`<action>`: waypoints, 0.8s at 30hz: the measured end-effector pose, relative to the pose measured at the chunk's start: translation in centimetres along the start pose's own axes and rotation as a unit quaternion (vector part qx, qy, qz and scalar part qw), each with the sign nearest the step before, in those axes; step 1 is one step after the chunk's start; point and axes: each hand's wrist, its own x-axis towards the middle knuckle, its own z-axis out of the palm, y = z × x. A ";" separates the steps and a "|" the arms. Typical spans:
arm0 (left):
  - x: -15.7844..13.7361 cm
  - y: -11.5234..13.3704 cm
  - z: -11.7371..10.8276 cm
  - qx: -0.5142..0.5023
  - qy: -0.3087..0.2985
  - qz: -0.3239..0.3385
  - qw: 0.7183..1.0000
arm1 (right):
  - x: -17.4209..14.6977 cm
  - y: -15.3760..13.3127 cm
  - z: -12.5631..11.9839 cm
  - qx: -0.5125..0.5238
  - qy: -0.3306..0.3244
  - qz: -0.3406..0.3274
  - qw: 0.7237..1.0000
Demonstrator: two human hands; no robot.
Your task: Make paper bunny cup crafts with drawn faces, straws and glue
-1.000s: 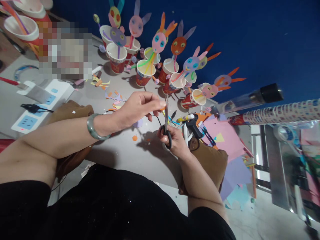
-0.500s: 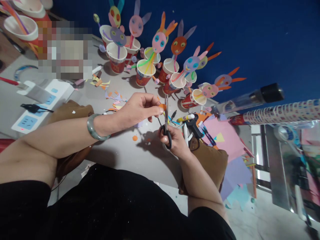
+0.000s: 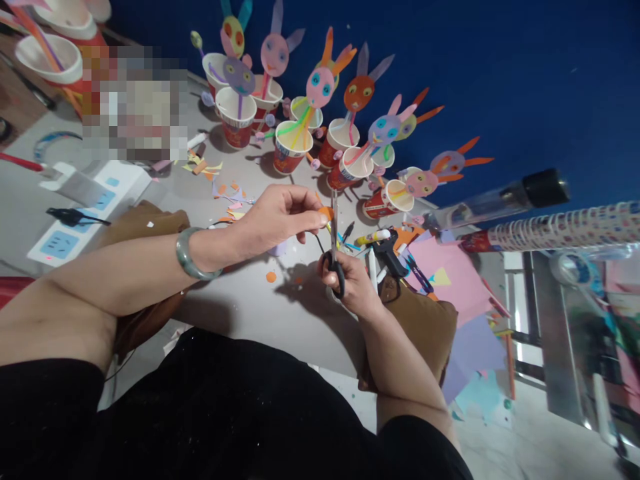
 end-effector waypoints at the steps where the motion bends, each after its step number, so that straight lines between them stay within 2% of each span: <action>1: 0.0 0.0 0.0 0.000 0.002 0.000 1.000 | 0.0 0.0 0.0 -0.001 0.000 0.000 1.000; 24: -0.2 0.5 0.3 -0.005 -0.004 -0.007 1.000 | 0.0 0.1 -0.1 -0.020 0.005 -0.013 1.000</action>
